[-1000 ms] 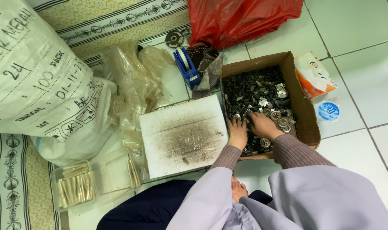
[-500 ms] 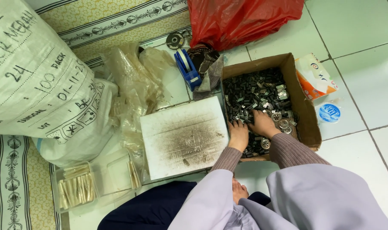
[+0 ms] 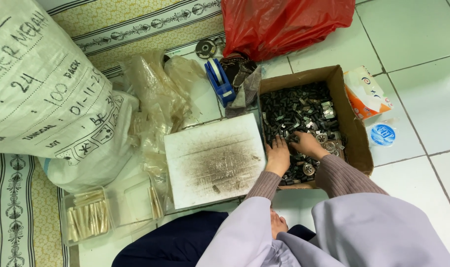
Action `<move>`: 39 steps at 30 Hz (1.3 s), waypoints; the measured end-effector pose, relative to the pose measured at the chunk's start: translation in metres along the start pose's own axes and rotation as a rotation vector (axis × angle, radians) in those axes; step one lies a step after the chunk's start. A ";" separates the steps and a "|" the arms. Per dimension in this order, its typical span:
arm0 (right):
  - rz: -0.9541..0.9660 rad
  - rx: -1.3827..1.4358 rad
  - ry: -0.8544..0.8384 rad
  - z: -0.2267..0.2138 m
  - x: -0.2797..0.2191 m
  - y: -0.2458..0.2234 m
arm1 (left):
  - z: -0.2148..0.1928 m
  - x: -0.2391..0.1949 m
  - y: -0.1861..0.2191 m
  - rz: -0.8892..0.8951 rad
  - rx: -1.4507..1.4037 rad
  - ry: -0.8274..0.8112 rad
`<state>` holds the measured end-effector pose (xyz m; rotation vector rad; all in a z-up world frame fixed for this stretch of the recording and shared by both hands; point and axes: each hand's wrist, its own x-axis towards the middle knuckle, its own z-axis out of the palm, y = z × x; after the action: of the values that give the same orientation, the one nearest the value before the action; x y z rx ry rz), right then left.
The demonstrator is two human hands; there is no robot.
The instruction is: The person sorts various metal and plastic hardware components by hand from a cardboard box, placing selected items onto a white board for inspection.
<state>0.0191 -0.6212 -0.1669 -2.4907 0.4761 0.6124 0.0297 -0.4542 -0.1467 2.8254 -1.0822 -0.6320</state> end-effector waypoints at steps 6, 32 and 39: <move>0.078 0.700 0.051 -0.019 -0.036 -0.025 | -0.026 -0.007 -0.011 0.110 -0.751 0.233; 0.169 1.191 0.297 -0.029 -0.057 -0.016 | -0.019 -0.002 -0.021 0.139 -1.164 0.657; 0.077 0.788 0.252 -0.041 -0.088 -0.044 | -0.015 0.000 -0.022 0.163 -1.172 0.716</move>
<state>-0.0215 -0.5912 -0.0733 -1.7962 0.7398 0.0868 0.0494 -0.4391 -0.1372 1.6653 -0.4992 -0.0975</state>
